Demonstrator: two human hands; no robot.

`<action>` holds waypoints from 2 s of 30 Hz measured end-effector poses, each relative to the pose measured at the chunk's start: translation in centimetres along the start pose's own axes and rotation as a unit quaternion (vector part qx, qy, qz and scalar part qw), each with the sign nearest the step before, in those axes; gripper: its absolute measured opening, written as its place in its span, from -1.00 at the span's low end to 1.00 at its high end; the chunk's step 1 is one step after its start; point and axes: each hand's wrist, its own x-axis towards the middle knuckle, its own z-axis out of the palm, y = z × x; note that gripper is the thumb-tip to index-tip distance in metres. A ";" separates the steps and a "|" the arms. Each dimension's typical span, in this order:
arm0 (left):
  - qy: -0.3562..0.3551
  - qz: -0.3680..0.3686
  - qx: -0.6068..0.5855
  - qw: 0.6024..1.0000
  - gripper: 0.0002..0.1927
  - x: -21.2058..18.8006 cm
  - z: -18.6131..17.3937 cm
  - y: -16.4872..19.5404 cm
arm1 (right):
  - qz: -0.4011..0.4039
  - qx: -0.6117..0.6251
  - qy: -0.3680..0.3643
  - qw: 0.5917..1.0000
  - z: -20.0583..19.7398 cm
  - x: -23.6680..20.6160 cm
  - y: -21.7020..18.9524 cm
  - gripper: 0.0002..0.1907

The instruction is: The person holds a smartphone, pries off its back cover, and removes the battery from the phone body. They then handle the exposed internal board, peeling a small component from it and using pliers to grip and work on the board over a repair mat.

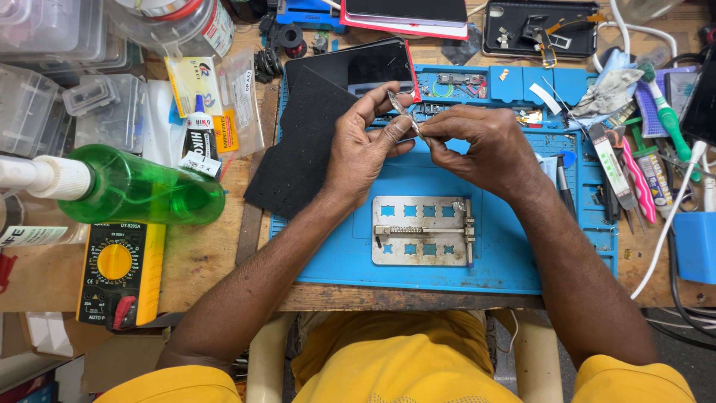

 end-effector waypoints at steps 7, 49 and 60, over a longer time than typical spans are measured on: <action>-0.013 0.003 0.008 1.000 -0.41 0.2 -0.3 -0.4 | 0.001 -0.004 0.020 1.000 0.2 -0.2 -0.1 -0.87; -0.053 -0.027 -0.094 0.994 -0.46 0.0 0.5 1.5 | 0.321 -0.124 -0.222 0.912 -5.1 -0.1 0.3 -0.79; -0.047 -0.022 -0.111 0.992 -0.46 0.2 0.5 1.1 | 0.277 0.173 0.035 0.944 -2.1 0.3 -0.5 -0.77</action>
